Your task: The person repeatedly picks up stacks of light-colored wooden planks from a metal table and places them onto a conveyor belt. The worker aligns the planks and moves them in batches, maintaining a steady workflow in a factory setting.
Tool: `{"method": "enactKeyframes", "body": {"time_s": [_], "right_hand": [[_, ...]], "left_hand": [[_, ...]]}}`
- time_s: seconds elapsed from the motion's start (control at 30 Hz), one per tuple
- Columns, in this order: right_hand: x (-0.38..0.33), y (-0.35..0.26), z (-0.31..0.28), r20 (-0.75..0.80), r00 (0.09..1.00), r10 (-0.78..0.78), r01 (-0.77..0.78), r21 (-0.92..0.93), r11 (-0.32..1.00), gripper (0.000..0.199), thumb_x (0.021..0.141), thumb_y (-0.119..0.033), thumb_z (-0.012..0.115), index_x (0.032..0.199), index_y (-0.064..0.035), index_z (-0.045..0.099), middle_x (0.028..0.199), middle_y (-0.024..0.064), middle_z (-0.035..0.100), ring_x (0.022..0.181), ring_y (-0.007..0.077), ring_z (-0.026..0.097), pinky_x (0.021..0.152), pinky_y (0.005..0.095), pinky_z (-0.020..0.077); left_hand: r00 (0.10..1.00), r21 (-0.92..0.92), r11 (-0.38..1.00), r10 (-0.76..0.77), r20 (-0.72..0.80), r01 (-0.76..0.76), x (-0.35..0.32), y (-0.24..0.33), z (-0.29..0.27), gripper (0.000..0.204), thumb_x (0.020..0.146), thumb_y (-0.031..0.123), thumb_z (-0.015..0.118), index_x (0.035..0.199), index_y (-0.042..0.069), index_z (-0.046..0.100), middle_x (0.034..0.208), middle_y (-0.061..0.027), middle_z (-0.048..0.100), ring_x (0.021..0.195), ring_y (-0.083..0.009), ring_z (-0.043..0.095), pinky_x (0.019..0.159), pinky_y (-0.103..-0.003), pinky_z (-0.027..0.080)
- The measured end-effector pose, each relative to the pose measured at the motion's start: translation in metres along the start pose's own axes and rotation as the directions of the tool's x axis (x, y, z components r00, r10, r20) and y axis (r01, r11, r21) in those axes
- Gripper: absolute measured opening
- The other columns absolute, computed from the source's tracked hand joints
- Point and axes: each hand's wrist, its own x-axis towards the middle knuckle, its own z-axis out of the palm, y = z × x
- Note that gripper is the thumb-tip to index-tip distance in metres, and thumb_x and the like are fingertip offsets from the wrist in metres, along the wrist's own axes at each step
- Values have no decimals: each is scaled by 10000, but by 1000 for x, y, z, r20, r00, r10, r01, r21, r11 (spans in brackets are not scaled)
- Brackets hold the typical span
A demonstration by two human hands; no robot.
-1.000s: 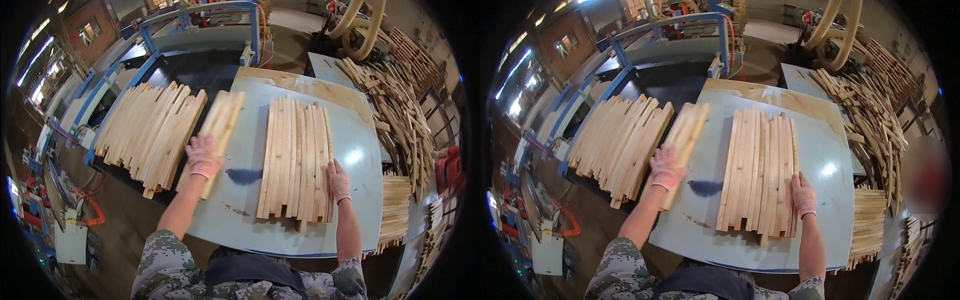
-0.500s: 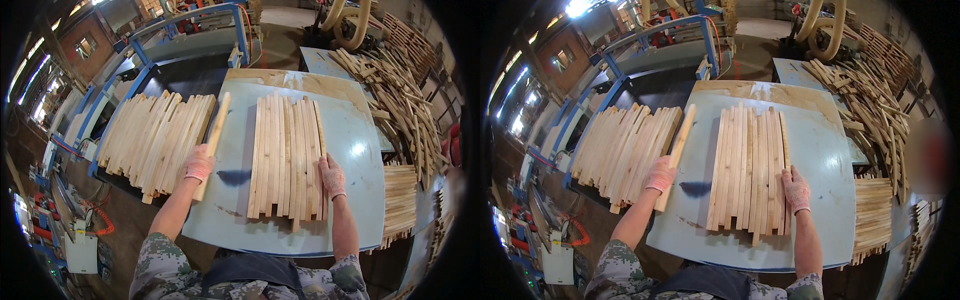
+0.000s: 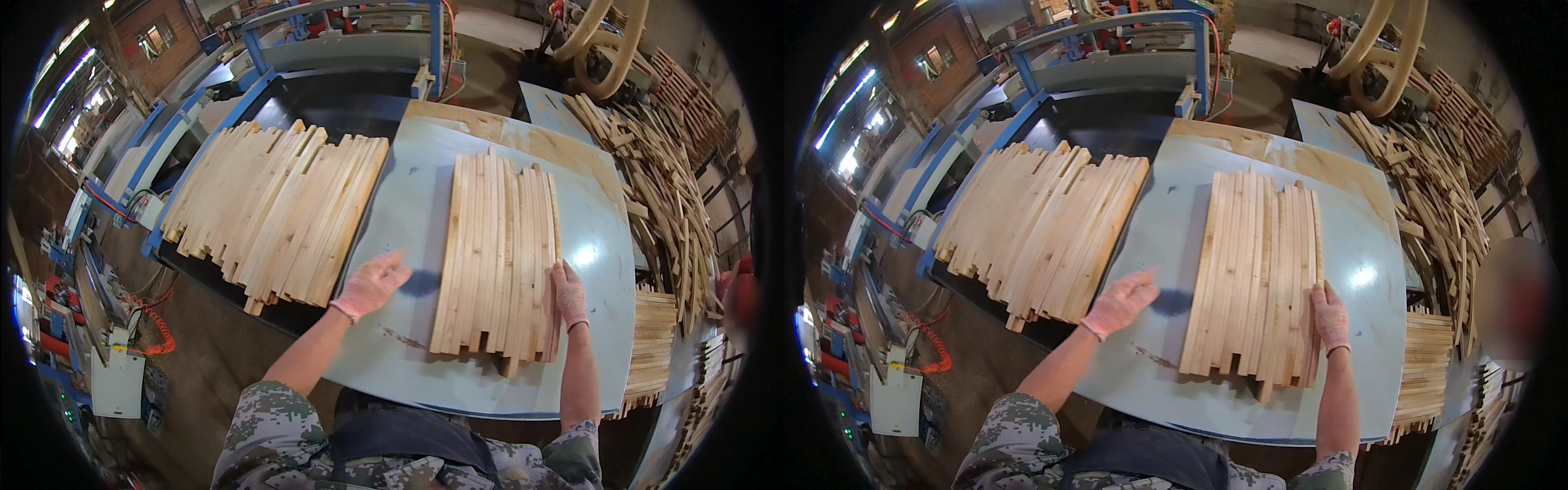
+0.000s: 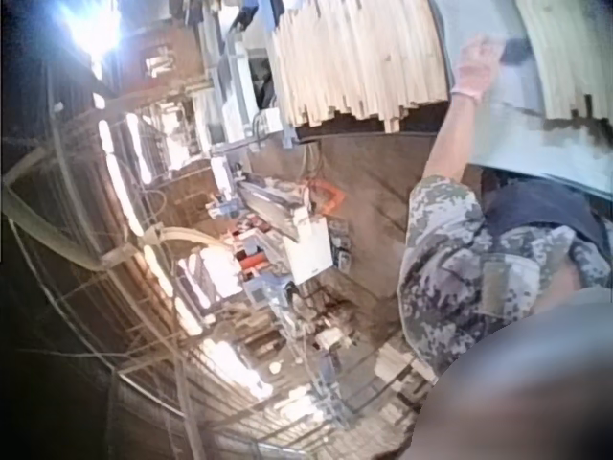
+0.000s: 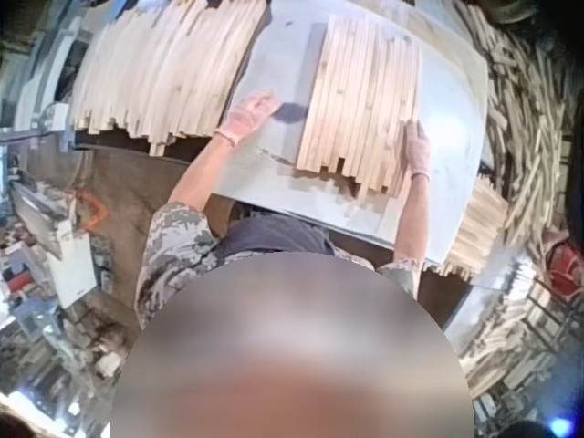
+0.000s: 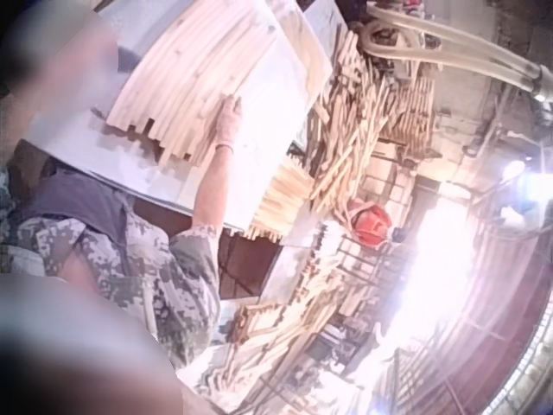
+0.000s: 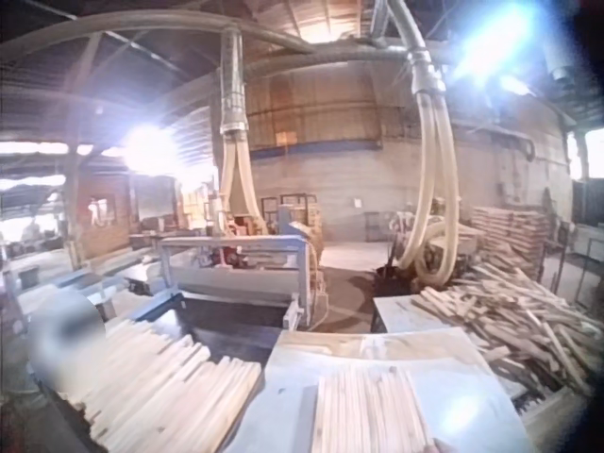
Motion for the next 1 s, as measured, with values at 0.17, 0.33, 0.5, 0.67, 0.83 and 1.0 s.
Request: {"method": "enactKeyframes", "body": {"time_s": [0.17, 0.33, 0.5, 0.67, 0.83, 1.0], "right_hand": [[-24, -70, 24, -338, 930, -145, 56, -258, 965, 649, 1077, -309, 659, 1632, -36, 459, 1424, 181, 663, 1353, 287, 626, 1127, 397, 495], [-60, -138, 143, -248, 915, -320, 388, 312, 868, 626, 1068, -122, 698, 1642, -48, 460, 1366, 87, 656, 1192, 158, 627, 1057, 301, 507], [-87, -192, 293, 126, 973, -193, 137, 358, 924, 631, 1065, -207, 685, 1620, 2, 470, 1070, 21, 694, 951, 100, 613, 919, 253, 522], [-90, -268, 416, 40, 975, -217, 219, -46, 975, 599, 1086, -417, 609, 1507, 9, 605, 1046, 92, 770, 987, 185, 690, 940, 342, 541], [-85, -291, 429, 44, 998, -43, 45, -61, 997, 499, 1062, -422, 619, 1327, -14, 730, 1175, 151, 804, 1120, 218, 731, 993, 351, 533], [-76, -271, 445, 78, 985, -151, 155, -55, 986, 538, 1062, -410, 630, 1430, -20, 670, 1241, 150, 790, 1142, 208, 724, 1008, 351, 533]], "left_hand": [[954, -139, 990, -32, -298, -10, -30, -73, -165, 463, 1039, 305, 712, 1373, -15, 696, 1280, -131, 754, 1185, -212, 685, 1067, -334, 512], [749, -243, 969, -134, -649, -36, -59, -238, -374, 428, 1031, 230, 735, 1376, -18, 685, 1288, -123, 747, 1174, -187, 688, 1066, -318, 511], [584, 294, 893, 43, -810, 342, -67, -284, -501, 539, 961, 267, 794, 1395, -20, 656, 1415, -210, 681, 1321, -344, 639, 1147, -417, 481], [481, 385, 682, 55, -875, 622, -95, -328, -613, 839, 903, 341, 814, 1601, 28, 469, 1641, -220, 476, 1508, -384, 460, 1236, -459, 393], [412, 411, 370, 81, -907, 833, -82, -346, -709, 988, 894, 538, 752, 1675, 84, 351, 1726, -197, 359, 1577, -387, 362, 1280, -492, 328], [455, 413, 250, -141, -880, 876, -75, -351, -783, 985, 906, 542, 739, 1683, 87, 337, 1757, -184, 307, 1609, -359, 316, 1301, -514, 292]]}}
